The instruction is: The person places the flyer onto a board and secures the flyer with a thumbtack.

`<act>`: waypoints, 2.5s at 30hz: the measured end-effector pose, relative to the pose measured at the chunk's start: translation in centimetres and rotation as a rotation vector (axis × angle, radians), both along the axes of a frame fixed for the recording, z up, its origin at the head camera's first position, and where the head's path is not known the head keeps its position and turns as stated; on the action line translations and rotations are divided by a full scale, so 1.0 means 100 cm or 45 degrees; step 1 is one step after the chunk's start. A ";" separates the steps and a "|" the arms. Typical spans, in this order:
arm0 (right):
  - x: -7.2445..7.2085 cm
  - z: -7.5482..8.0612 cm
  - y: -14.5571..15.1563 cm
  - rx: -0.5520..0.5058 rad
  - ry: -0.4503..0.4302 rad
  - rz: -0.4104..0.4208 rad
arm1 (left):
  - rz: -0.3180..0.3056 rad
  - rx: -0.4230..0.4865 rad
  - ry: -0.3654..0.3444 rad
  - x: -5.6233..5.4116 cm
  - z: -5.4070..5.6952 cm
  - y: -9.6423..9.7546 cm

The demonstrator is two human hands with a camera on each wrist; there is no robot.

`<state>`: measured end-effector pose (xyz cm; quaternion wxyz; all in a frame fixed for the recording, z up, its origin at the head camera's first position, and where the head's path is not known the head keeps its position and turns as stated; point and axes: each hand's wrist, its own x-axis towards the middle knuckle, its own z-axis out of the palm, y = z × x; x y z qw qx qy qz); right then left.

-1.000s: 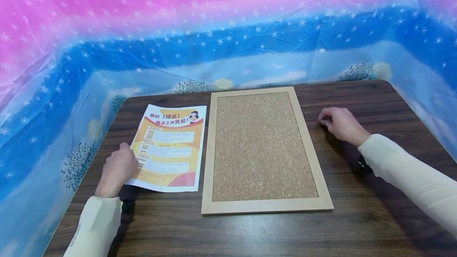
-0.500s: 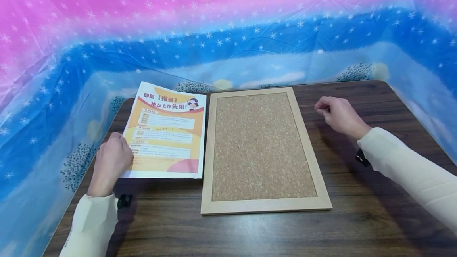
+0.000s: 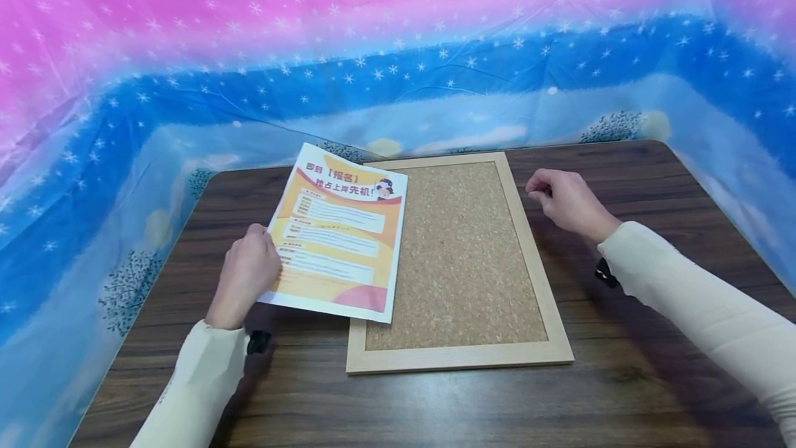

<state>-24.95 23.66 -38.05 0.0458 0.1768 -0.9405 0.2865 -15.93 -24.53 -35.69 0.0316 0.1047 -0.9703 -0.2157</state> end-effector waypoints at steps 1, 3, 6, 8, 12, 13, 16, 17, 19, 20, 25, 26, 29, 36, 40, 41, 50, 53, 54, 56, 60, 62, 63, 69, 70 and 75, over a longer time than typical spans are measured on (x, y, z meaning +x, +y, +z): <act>0.000 0.000 -0.001 0.000 0.000 0.004 | -0.010 0.004 0.004 -0.002 -0.003 0.005; 0.000 0.001 -0.004 -0.006 -0.005 0.013 | -0.029 0.009 0.009 -0.005 -0.010 0.015; -0.002 0.002 -0.008 -0.020 -0.004 0.030 | -0.066 0.025 0.016 -0.008 -0.019 0.029; -0.003 0.003 -0.011 -0.027 -0.001 0.038 | -0.096 0.037 0.021 -0.010 -0.024 0.039; -0.006 0.004 -0.015 -0.028 0.011 0.042 | -0.172 0.042 0.018 -0.011 -0.028 0.055; -0.007 0.005 -0.016 -0.031 0.010 0.040 | -0.199 0.032 0.010 -0.011 -0.028 0.058; -0.010 0.008 -0.022 -0.047 -0.005 0.026 | -0.272 0.022 -0.052 -0.010 -0.028 0.068; -0.012 0.009 -0.025 -0.055 -0.017 0.018 | -0.292 0.025 -0.081 -0.010 -0.028 0.071; -0.016 0.012 -0.034 -0.068 -0.038 0.011 | -0.333 0.034 -0.128 -0.008 -0.029 0.077; -0.019 0.014 -0.039 -0.072 -0.047 0.016 | -0.351 0.039 -0.149 -0.007 -0.028 0.080; -0.034 0.023 -0.069 -0.093 -0.099 0.068 | -0.465 0.047 -0.182 -0.002 -0.029 0.092; -0.038 0.024 -0.074 -0.098 -0.116 0.076 | -0.483 0.051 -0.181 0.000 -0.029 0.095; -0.049 0.025 -0.087 -0.110 -0.185 0.088 | -0.576 0.049 -0.159 0.004 -0.029 0.103; -0.079 0.013 -0.106 -0.125 -0.360 0.051 | -0.736 0.007 -0.120 0.008 -0.029 0.119; -0.095 0.006 -0.114 -0.125 -0.420 0.033 | -0.743 -0.003 -0.156 0.008 -0.029 0.121; -0.099 0.004 -0.116 -0.132 -0.441 0.024 | -0.743 -0.002 -0.168 0.008 -0.029 0.121; -0.120 -0.006 -0.131 -0.143 -0.576 -0.078 | -0.742 -0.003 -0.207 0.010 -0.030 0.117; -0.120 -0.004 -0.132 -0.131 -0.561 -0.076 | -0.741 -0.001 -0.212 0.009 -0.030 0.117; -0.119 -0.004 -0.132 -0.127 -0.557 -0.077 | -0.742 -0.003 -0.213 0.009 -0.030 0.117; -0.119 -0.003 -0.132 -0.124 -0.552 -0.082 | -0.747 -0.002 -0.210 0.009 -0.030 0.118; -0.121 -0.005 -0.132 -0.137 -0.556 -0.116 | -0.753 -0.008 -0.201 0.008 -0.031 0.117; -0.121 -0.005 -0.133 -0.143 -0.559 -0.132 | -0.760 -0.009 -0.195 0.008 -0.032 0.117; -0.120 -0.005 -0.134 -0.144 -0.561 -0.138 | -0.764 -0.008 -0.192 0.008 -0.032 0.116; -0.117 -0.002 -0.136 -0.141 -0.562 -0.163 | -0.797 0.013 -0.171 0.007 -0.033 0.115; -0.117 -0.002 -0.136 -0.141 -0.557 -0.163 | -0.802 0.015 -0.168 0.007 -0.033 0.114; -0.115 -0.005 -0.136 -0.122 -0.493 -0.148 | -0.813 0.024 -0.169 0.006 -0.034 0.114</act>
